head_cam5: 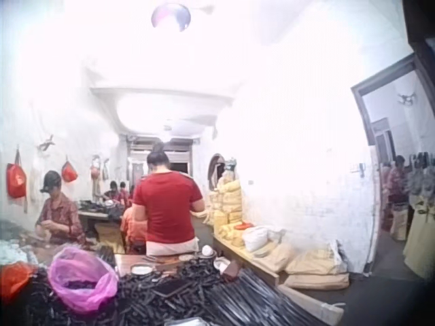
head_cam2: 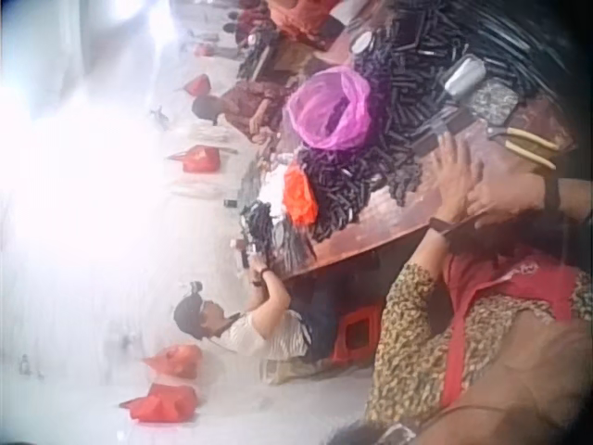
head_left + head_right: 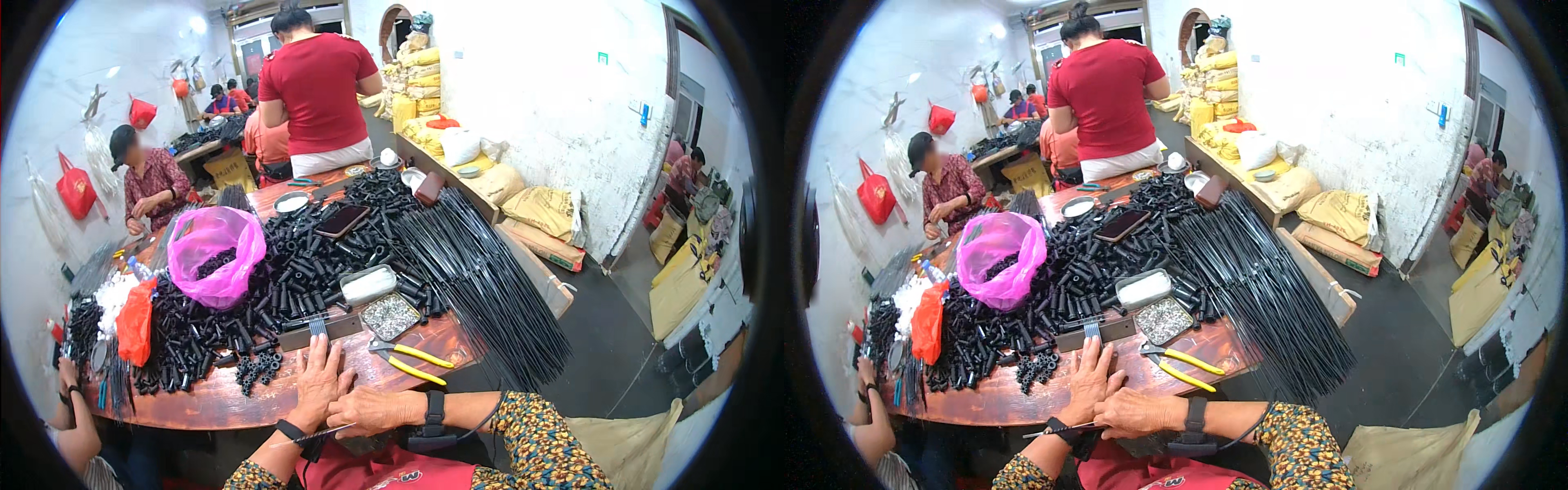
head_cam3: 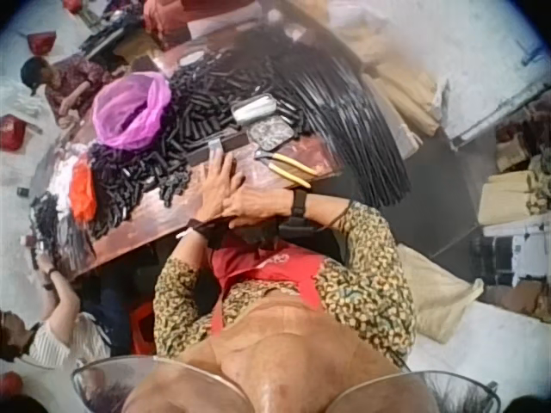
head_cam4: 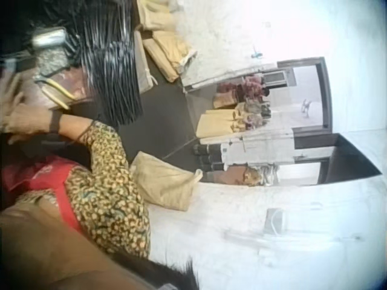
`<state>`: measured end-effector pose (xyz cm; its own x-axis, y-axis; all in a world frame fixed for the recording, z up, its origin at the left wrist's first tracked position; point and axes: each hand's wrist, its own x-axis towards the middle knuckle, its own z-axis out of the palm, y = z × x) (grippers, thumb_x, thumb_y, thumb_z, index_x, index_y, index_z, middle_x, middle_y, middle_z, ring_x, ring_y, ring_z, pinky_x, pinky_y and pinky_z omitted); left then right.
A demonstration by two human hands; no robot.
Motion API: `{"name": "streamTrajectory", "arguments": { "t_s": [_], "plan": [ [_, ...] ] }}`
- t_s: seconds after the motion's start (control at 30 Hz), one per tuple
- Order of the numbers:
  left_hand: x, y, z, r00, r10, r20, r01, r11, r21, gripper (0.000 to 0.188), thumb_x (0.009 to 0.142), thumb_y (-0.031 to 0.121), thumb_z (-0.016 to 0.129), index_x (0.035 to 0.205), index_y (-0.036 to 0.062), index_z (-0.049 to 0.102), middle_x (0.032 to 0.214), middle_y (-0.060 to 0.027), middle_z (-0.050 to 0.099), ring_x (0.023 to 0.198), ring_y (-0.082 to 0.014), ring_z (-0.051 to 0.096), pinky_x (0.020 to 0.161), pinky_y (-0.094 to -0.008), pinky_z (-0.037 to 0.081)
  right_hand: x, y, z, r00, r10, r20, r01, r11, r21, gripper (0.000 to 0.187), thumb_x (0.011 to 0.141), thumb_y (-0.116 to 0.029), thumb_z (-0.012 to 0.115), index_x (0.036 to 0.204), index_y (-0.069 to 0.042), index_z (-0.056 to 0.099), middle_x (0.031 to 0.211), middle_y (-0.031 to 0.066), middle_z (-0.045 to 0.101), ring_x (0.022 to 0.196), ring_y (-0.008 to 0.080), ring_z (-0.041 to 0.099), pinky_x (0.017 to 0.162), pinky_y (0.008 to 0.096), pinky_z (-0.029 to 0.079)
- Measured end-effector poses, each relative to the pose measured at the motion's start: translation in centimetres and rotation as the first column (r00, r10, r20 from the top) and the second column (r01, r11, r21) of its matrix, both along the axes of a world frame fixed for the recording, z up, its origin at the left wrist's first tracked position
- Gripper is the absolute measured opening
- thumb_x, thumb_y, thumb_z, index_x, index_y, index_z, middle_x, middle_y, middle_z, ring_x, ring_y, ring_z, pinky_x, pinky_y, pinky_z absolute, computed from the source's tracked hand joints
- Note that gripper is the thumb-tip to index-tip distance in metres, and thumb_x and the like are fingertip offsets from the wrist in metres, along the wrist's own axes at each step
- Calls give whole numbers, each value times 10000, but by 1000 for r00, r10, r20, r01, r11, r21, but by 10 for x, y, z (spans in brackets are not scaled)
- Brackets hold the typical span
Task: Assembling black rods into circular plastic components using pliers.
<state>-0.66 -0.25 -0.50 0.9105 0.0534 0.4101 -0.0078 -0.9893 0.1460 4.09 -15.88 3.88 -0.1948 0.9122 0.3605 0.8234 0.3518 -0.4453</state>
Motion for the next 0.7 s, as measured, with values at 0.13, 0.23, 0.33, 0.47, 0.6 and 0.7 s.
{"name": "streamTrajectory", "arguments": {
  "t_s": [0.13, 0.23, 0.33, 0.47, 0.6, 0.7],
  "plan": [
    [11, -1, -3, 998, -10, 58, 11, 1000, -17, 575, 840, 442, 622, 1327, 148, 543, 1456, -214, 377, 1370, -360, 345, 1092, -582, 235, 2, 5, -14, 998, 4, -61, 2, 995, 96, 185, 814, -163, 664, 939, -44, 599, 807, 128, 586, 703, 335, 612, 584, 404, 502],
    [13, -3, -2, 998, -17, 53, 18, 1000, -21, 567, 840, 441, 623, 1338, 184, 536, 1452, -215, 382, 1373, -346, 347, 1089, -587, 240, 0, 4, -12, 998, -50, -47, 54, 993, 106, 186, 810, -155, 662, 935, -34, 595, 780, 140, 597, 698, 355, 621, 598, 411, 510],
    [9, 2, 11, 986, -124, 111, 135, 986, -98, 516, 809, 400, 641, 1274, 185, 577, 1442, -211, 398, 1357, -439, 328, 1086, -588, 247, 1, -3, 15, 985, -138, -105, 148, 985, 91, 259, 798, -154, 664, 1002, -11, 595, 868, 185, 637, 768, 392, 638, 644, 433, 525],
    [33, 26, -4, 885, -374, 277, 456, 817, -354, 427, 886, 304, 527, 1229, 55, 576, 1406, -179, 448, 1358, -399, 340, 1117, -564, 203, 15, -11, 58, 962, -158, -224, 203, 959, 197, 143, 784, -133, 694, 885, -42, 652, 873, 172, 641, 796, 376, 628, 687, 386, 511],
    [29, 19, 46, 906, -306, 292, 419, 565, -710, 625, 791, 457, 639, 1230, 18, 563, 1229, -125, 587, 1122, -241, 548, 984, -369, 423, 32, -14, 111, 919, -45, -392, 175, 937, 303, 121, 788, -117, 676, 841, -12, 648, 728, 121, 629, 696, 259, 623, 673, 351, 499],
    [34, 32, 39, 960, -208, 188, 261, 418, -870, 479, 886, 366, 454, 1142, 0, 624, 1014, -37, 652, 935, -145, 612, 827, -300, 501, 39, -26, 151, 820, -147, -554, 219, 973, 67, 101, 821, -84, 701, 814, 2, 647, 684, 4, 628, 589, 89, 561, 538, 269, 458]
  ]
}}
